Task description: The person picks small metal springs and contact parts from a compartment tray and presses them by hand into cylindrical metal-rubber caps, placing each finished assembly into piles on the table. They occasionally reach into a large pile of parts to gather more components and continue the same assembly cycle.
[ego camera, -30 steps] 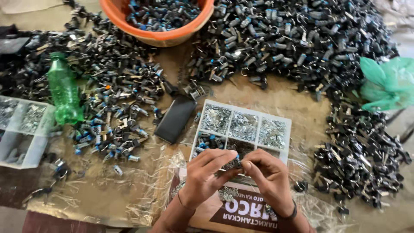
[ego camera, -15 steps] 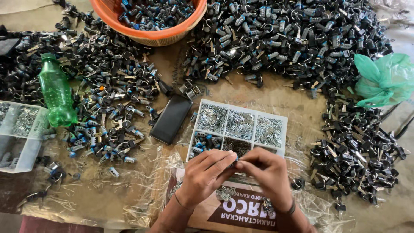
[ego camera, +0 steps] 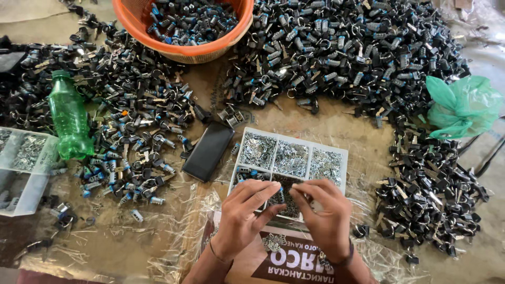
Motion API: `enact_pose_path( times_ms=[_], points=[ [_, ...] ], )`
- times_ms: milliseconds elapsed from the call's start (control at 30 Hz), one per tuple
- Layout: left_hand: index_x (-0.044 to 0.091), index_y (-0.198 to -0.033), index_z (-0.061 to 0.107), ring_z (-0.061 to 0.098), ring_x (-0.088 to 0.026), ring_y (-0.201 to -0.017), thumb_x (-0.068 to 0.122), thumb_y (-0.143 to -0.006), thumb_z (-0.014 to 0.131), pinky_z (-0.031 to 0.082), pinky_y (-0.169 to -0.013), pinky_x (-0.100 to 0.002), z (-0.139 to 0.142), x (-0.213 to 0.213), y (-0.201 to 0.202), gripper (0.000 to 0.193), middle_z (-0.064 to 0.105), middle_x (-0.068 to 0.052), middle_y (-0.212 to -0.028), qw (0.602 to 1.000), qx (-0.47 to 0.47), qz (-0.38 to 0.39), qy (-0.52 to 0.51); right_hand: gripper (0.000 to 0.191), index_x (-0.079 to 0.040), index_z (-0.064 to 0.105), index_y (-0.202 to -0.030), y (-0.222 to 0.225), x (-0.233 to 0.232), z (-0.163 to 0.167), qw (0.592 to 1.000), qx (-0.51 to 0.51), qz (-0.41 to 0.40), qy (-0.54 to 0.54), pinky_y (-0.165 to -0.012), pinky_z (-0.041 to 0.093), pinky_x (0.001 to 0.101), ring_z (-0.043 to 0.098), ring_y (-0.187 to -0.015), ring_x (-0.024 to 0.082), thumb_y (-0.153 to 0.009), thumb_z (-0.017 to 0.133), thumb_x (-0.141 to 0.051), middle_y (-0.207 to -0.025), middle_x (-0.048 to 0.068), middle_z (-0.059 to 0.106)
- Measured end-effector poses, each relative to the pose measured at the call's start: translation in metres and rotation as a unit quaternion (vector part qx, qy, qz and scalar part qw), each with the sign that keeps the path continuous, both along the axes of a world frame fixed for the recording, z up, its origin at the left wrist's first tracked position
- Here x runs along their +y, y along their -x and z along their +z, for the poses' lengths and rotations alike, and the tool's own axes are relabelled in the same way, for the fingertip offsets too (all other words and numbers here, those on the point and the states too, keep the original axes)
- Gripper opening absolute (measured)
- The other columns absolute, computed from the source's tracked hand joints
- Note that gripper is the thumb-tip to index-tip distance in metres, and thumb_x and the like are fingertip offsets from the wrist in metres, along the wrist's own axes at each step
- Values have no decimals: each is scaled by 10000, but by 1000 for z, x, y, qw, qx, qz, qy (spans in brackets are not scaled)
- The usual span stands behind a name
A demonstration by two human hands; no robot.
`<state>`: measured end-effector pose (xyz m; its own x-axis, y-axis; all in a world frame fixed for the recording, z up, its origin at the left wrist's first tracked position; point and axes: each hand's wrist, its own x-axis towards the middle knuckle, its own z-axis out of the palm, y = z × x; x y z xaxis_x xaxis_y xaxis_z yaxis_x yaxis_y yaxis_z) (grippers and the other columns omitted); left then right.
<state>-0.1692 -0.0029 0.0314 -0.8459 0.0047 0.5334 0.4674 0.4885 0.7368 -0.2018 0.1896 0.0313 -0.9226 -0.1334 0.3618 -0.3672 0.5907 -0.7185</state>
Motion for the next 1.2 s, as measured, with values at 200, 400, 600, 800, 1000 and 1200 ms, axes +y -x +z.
enact_pose_path(
  times_ms=[200, 400, 600, 800, 1000, 1200],
  points=[
    [61, -1182, 716, 683, -289, -1049, 137, -792, 862, 547, -947, -401, 0, 0, 0, 423, 724, -76, -1133, 1000, 19, 1, 18, 144, 46, 750, -990, -2, 13, -24, 872, -353, 46, 337, -621, 565, 258, 692, -699, 102, -884, 722, -47, -844, 59, 788],
    [60, -1164, 712, 676, -295, -1053, 167, -788, 874, 539, -956, -412, 2, -1, 0, 423, 724, -73, -1130, 999, 31, -6, 17, 94, 47, 737, -923, -8, 12, -26, 916, -269, 112, 276, -626, 504, 235, 606, -713, 75, -937, 730, -45, -844, 42, 702],
    [59, -1149, 715, 681, -283, -1046, 164, -792, 881, 540, -959, -409, 3, -1, 0, 408, 724, -62, -1122, 999, 36, -10, 17, 105, 42, 739, -934, -5, 12, -16, 907, -301, 113, 272, -640, 537, 239, 646, -713, 84, -952, 690, -49, -845, 48, 717],
    [51, -1171, 710, 675, -293, -1043, 144, -796, 867, 537, -963, -419, 3, -1, -1, 416, 723, -62, -1138, 998, 50, -15, 36, 72, 17, 761, -915, -11, 2, -5, 970, -156, 79, 166, -611, 552, 227, 691, -701, 76, -902, 733, -48, -822, 21, 756],
    [39, -1202, 702, 687, -285, -1041, 88, -795, 861, 571, -938, -396, 6, -1, -1, 440, 721, -72, -1147, 996, 73, -33, 40, 82, 36, 795, -904, -3, 11, -10, 918, -306, 96, 234, -571, 519, 242, 665, -651, 103, -847, 791, -23, -757, 77, 766],
    [54, -1176, 707, 710, -268, -1043, 97, -787, 881, 595, -905, -368, 5, 2, -2, 428, 727, -64, -1126, 997, 72, -40, 8, 90, 64, 769, -897, 6, 29, -36, 832, -402, 166, 345, -615, 526, 269, 638, -676, 129, -861, 762, -18, -835, 102, 723]
  ],
)
